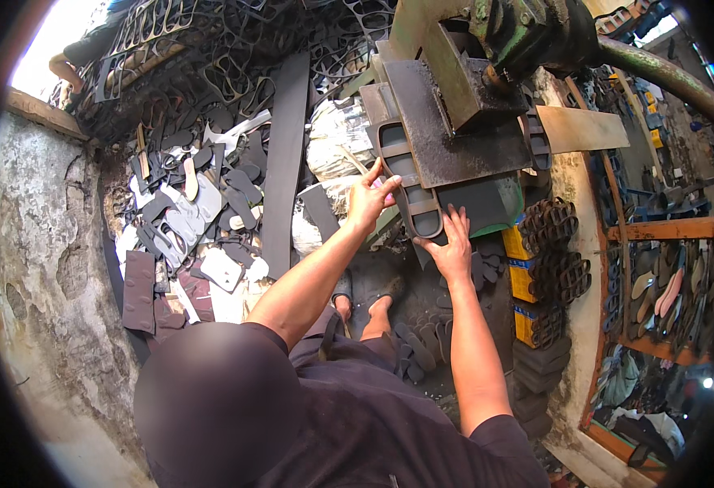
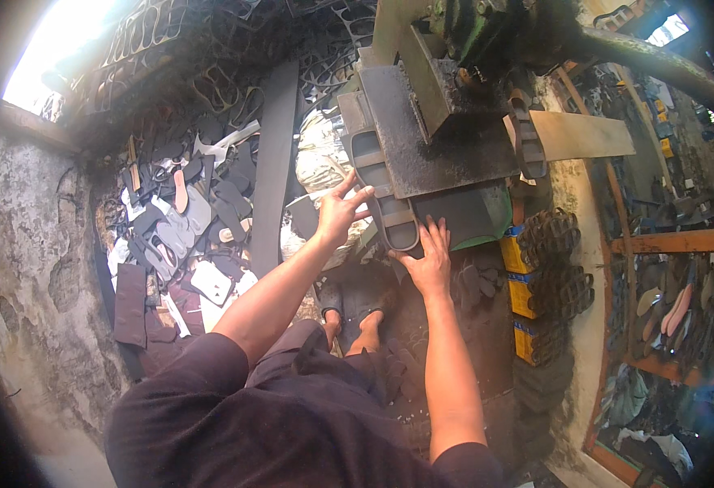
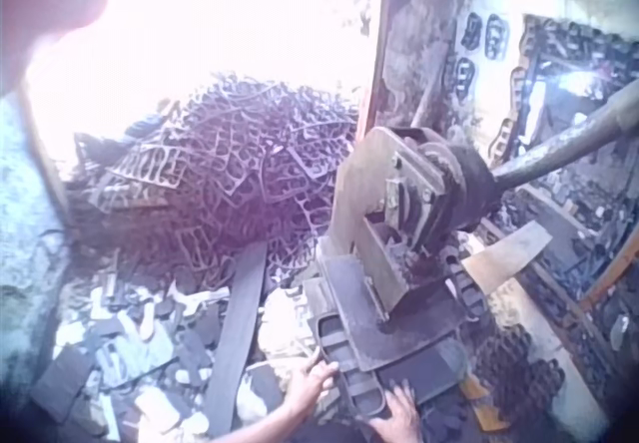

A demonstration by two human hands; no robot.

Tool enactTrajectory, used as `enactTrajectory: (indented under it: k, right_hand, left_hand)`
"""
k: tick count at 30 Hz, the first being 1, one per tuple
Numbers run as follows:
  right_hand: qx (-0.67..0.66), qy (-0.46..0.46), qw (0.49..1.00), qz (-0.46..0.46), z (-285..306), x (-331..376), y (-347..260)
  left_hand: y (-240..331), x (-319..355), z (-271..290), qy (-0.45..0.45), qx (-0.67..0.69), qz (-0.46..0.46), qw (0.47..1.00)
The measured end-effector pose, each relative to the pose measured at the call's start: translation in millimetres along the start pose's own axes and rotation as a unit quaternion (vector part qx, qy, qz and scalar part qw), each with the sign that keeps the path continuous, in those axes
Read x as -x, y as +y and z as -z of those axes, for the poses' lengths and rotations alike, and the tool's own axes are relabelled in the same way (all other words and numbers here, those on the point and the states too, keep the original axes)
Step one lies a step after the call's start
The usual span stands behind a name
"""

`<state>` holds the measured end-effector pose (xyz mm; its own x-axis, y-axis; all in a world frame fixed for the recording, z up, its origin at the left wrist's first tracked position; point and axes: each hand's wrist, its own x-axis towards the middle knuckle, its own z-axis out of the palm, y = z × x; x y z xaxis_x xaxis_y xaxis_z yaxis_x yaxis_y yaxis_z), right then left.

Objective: The person operates a hydraulic press to cut rubber soles from a sheet using a metal template. They repeatedly place the sheet under the press, activate the lever, and remove the cut soles and offcuts.

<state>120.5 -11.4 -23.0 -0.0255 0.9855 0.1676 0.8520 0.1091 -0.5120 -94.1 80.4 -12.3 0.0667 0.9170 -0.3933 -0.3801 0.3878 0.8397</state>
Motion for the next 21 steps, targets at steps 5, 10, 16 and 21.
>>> enactTrajectory:
  k: [5, 10, 16, 21]
  right_hand:
    - [-0.010, -0.010, 1.000, 0.004, 2.3, -1.7, 2.7]
    - [-0.008, -0.008, 1.000, -0.010, 0.4, -0.8, 3.2]
    - [0.053, -0.068, 0.994, -0.061, 26.7, 22.2, 15.0]
    - [0.168, -0.085, 0.979, -0.079, 36.9, 27.8, 33.9]
  left_hand:
    - [1.4, 0.0, 1.9, -0.010, -0.017, 0.017, 1.000]
    - [-1.8, -4.7, 0.7, -0.022, -0.004, 0.016, 1.000]
    - [-7.1, -25.1, -15.8, -0.021, -0.033, -0.003, 0.999]
    - [-12.9, -34.7, -13.4, -0.122, 0.030, 0.024, 0.992]
